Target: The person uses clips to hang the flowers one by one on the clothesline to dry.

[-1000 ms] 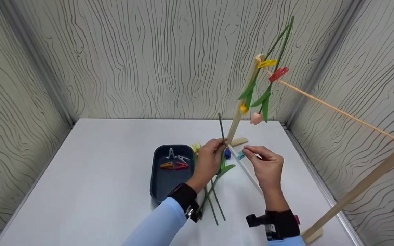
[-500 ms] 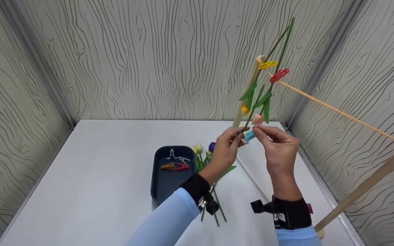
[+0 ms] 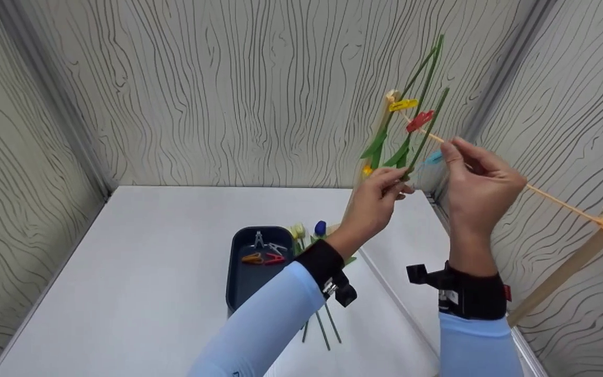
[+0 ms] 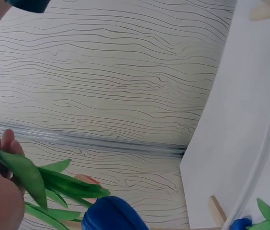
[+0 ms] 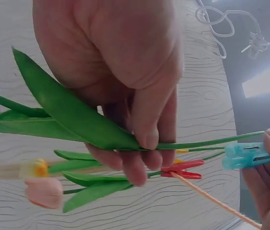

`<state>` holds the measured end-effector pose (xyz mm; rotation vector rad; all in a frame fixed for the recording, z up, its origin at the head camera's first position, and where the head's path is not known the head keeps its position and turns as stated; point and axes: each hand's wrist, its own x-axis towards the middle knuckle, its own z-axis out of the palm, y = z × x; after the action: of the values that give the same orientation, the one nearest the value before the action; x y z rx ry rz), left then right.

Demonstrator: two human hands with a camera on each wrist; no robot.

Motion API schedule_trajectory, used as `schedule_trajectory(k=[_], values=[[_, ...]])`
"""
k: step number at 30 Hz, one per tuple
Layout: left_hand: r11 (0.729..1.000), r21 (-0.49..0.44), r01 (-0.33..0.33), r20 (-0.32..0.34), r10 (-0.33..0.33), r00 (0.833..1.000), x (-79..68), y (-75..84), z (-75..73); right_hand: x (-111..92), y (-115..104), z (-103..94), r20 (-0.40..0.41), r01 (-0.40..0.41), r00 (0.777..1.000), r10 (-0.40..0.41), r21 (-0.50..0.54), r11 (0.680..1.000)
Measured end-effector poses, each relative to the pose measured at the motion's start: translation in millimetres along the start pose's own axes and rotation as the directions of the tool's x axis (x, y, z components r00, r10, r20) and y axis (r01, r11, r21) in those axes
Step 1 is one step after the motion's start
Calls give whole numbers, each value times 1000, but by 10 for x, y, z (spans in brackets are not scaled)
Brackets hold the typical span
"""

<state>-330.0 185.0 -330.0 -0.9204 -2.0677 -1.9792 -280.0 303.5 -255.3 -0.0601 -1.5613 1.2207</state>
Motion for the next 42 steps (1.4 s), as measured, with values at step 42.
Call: schedule_trajectory(k=[42], values=[[966,-121,230,-158,-247,956,539,322,332,677,-217,167,222,-242,904,366,-439,865]])
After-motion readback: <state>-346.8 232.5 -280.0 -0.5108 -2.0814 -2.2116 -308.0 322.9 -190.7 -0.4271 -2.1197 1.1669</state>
